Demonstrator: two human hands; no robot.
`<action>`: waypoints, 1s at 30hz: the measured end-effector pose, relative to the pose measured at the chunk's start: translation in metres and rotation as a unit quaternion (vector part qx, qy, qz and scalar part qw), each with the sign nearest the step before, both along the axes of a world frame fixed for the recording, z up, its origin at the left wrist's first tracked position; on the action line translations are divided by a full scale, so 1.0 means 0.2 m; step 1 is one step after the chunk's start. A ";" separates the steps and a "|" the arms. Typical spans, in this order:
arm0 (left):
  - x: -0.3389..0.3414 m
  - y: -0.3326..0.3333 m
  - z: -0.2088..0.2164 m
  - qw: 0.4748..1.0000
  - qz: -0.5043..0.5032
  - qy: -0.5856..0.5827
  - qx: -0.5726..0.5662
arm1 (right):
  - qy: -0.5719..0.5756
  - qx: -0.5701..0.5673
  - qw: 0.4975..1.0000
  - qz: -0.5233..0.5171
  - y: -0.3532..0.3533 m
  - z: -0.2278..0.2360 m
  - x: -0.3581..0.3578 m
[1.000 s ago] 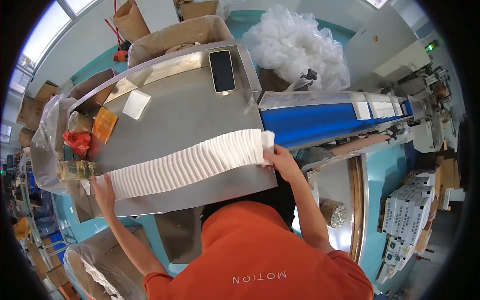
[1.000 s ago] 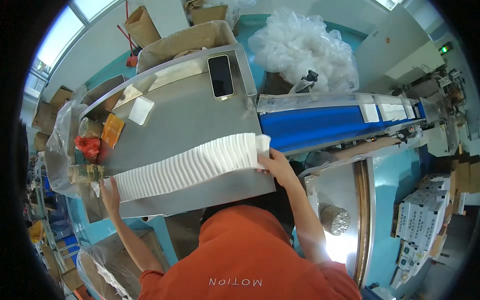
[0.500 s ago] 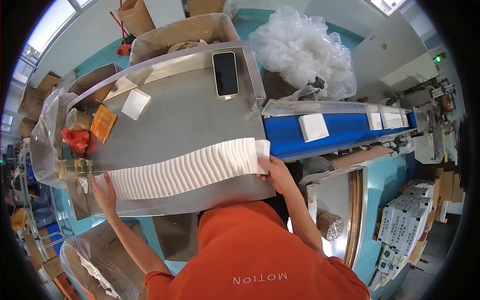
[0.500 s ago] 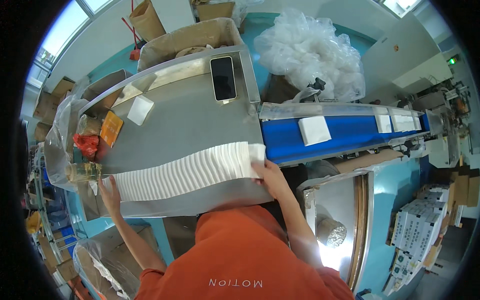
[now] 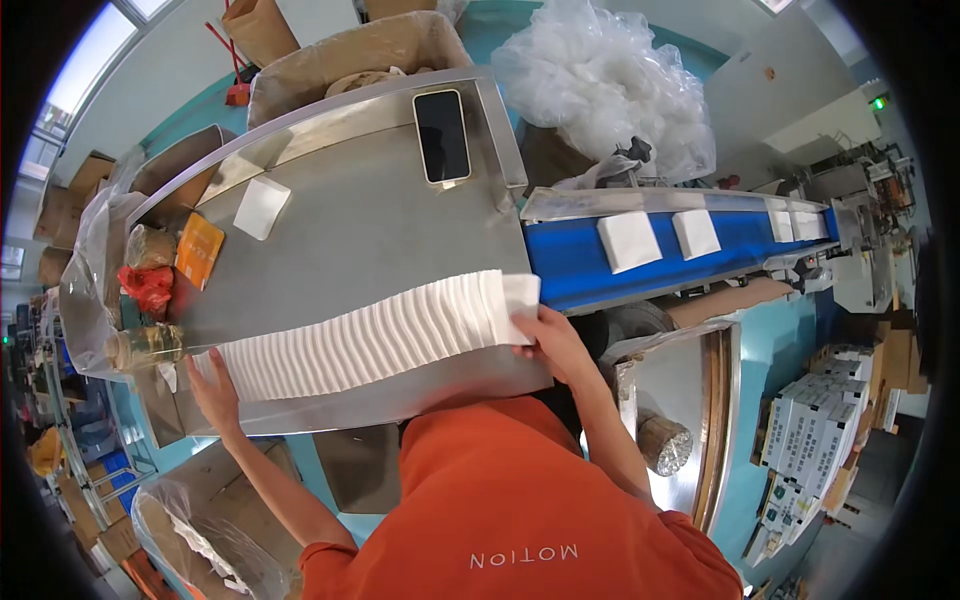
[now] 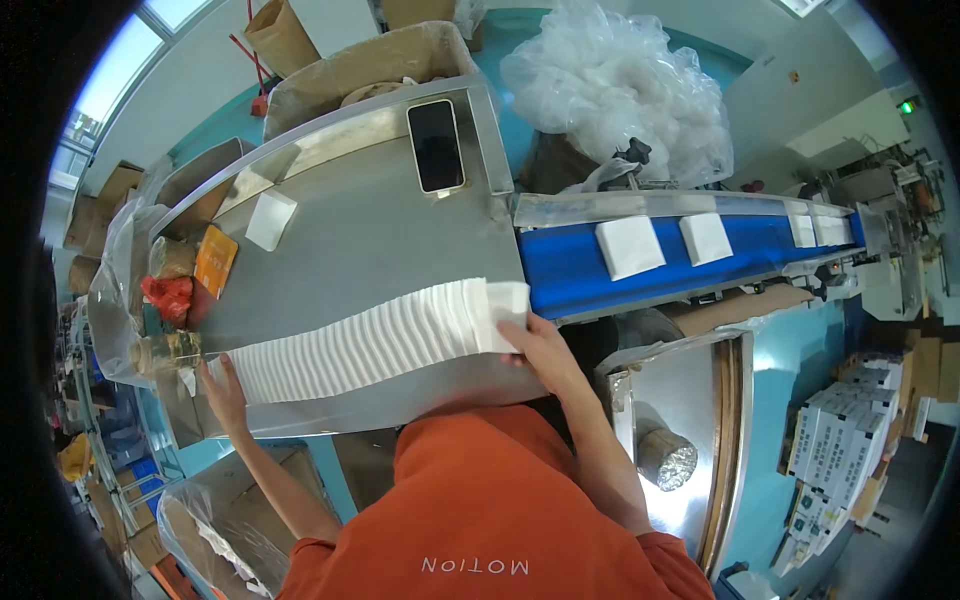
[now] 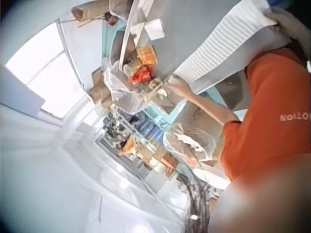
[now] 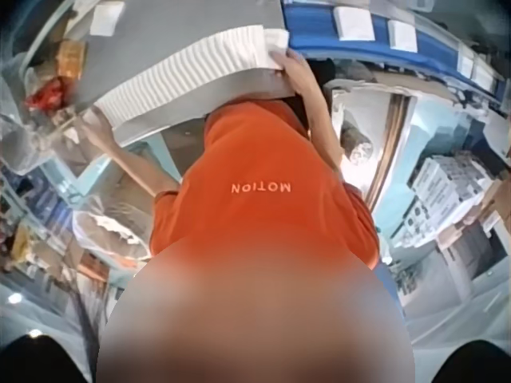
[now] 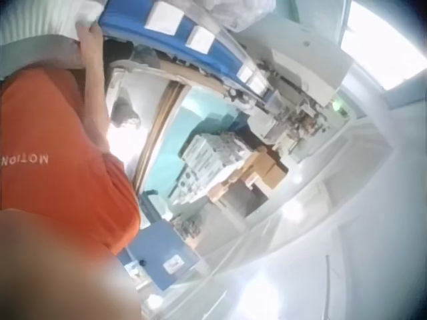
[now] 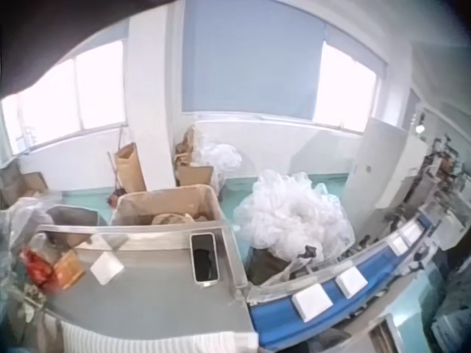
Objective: Arranging, inspecting, and placing small paper sheets on a production line conveyor belt.
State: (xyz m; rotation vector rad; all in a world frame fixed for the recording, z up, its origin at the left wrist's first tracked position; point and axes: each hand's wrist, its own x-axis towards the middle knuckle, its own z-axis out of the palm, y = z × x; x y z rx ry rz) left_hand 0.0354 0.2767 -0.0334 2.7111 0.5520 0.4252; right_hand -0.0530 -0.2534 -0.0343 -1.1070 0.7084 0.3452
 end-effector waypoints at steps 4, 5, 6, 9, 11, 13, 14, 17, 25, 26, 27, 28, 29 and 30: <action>0.01 -0.11 0.05 1.000 -0.001 0.006 -0.009 | -0.063 -0.005 0.974 -0.219 -0.01 -0.06 0.00; 0.02 -0.12 0.05 1.000 -0.003 0.004 -0.010 | -0.058 -0.063 0.981 -0.173 0.00 -0.04 0.02; 0.03 -0.13 0.06 1.000 -0.006 0.002 -0.010 | -0.100 -0.146 0.978 -0.115 0.02 -0.15 0.01; 0.02 -0.10 0.04 1.000 0.012 0.011 -0.002 | -0.125 -0.350 0.925 0.073 0.14 0.00 0.05; 0.02 -0.08 0.02 1.000 0.010 0.002 -0.004 | -0.064 -0.119 0.991 0.001 0.13 0.01 0.07; 0.02 -0.08 0.01 1.000 0.011 -0.007 -0.007 | 0.008 0.037 0.998 -0.050 0.06 0.02 0.02; 0.02 -0.10 0.02 1.000 0.008 -0.004 -0.008 | 0.008 -0.002 1.000 0.022 0.02 0.02 -0.01; 0.02 -0.15 0.04 1.000 0.000 -0.008 -0.014 | 0.004 -0.031 0.995 0.093 -0.03 0.05 -0.02; 0.03 -0.15 0.02 1.000 0.010 -0.010 -0.004 | -0.049 -0.124 0.991 -0.016 0.05 -0.02 0.02; 0.03 -0.16 0.03 1.000 0.008 -0.005 -0.005 | -0.046 -0.016 0.997 -0.060 0.05 -0.01 -0.01; 0.03 -0.16 0.04 1.000 0.005 -0.001 -0.006 | 0.023 0.031 0.999 -0.025 0.00 0.01 -0.03; 0.03 -0.17 0.04 1.000 0.006 -0.002 -0.006 | 0.022 0.031 0.999 -0.024 -0.04 0.01 -0.06; 0.03 -0.17 0.03 1.000 0.004 -0.006 -0.002 | 0.029 0.032 0.999 0.011 -0.07 0.01 -0.08; 0.03 -0.17 0.03 1.000 0.002 -0.010 0.002 | 0.036 0.033 0.998 0.046 -0.09 0.00 -0.09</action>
